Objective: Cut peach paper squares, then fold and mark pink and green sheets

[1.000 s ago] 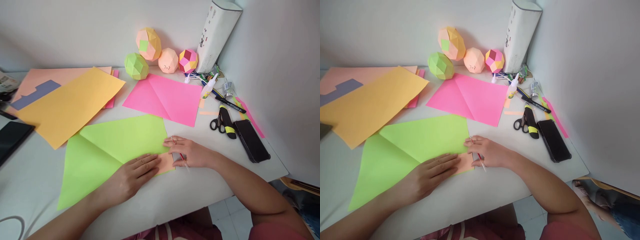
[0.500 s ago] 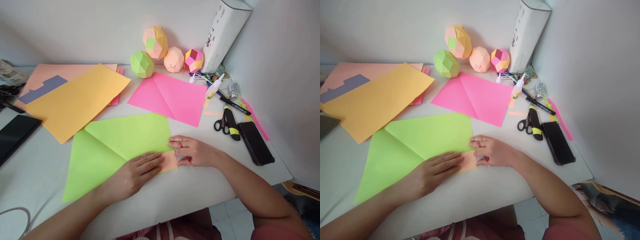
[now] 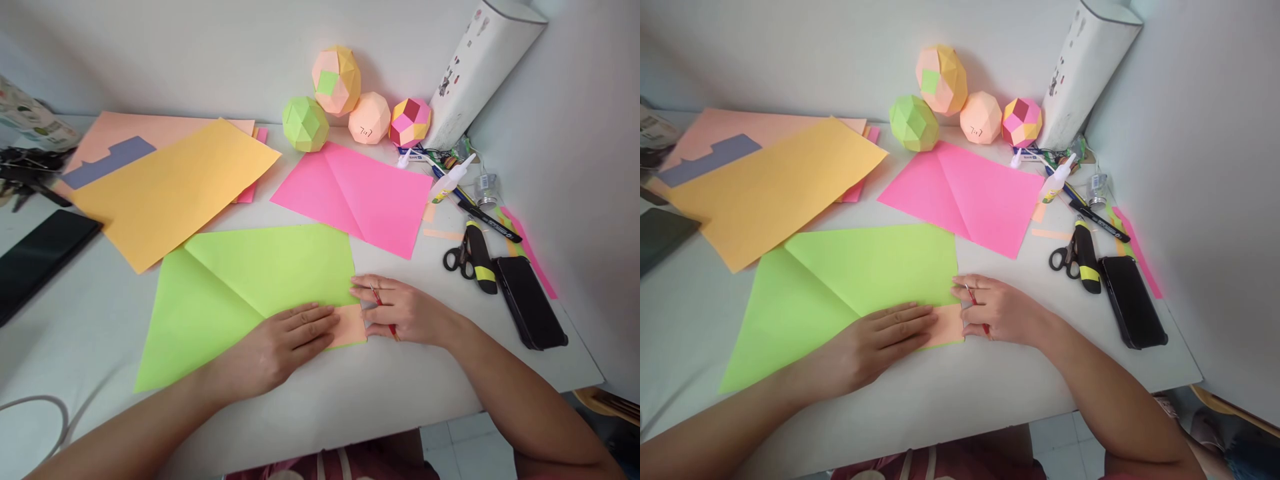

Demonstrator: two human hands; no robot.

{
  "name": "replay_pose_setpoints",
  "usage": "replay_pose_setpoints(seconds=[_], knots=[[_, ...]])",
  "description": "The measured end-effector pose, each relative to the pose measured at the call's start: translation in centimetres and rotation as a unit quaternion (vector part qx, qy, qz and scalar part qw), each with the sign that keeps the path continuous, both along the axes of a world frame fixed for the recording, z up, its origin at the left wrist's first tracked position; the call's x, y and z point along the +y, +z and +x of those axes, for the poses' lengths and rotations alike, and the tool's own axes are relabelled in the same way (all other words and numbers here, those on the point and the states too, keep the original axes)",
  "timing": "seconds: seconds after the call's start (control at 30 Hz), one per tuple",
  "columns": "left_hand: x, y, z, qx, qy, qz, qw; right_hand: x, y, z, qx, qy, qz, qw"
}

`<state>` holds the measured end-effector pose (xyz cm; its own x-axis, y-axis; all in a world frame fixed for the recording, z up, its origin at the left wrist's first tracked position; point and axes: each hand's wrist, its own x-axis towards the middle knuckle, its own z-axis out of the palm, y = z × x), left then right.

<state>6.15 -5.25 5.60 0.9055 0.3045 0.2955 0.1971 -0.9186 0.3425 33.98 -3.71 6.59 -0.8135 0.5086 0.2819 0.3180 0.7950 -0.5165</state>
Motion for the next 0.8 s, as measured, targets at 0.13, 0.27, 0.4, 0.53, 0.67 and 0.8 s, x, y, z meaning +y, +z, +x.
replay_pose_setpoints(seconds=[0.13, 0.27, 0.4, 0.53, 0.67, 0.8], knots=[[0.01, 0.00, 0.00, 0.000, 0.001, 0.001, 1.000, -0.02, -0.05, -0.01, -0.005, -0.002, -0.004, 1.000], [-0.04, -0.11, 0.00, -0.002, 0.001, 0.002, 1.000, -0.01, -0.15, -0.02, -0.004, -0.004, -0.003, 1.000], [-0.05, -0.13, 0.01, -0.004, 0.000, 0.004, 1.000, 0.00, -0.21, -0.01, 0.004, 0.002, 0.000, 1.000], [-0.07, -0.03, 0.04, -0.004, 0.001, -0.001, 1.000, -0.03, -0.24, 0.00, 0.011, 0.000, 0.003, 1.000], [-0.06, 0.09, 0.10, -0.006, 0.002, -0.005, 1.000, -0.07, -0.28, 0.01, 0.006, -0.004, 0.000, 1.000], [-0.15, 0.05, 0.21, -0.023, 0.016, -0.007, 1.000, -0.11, -0.40, 0.05, 0.010, -0.003, 0.001, 1.000]])
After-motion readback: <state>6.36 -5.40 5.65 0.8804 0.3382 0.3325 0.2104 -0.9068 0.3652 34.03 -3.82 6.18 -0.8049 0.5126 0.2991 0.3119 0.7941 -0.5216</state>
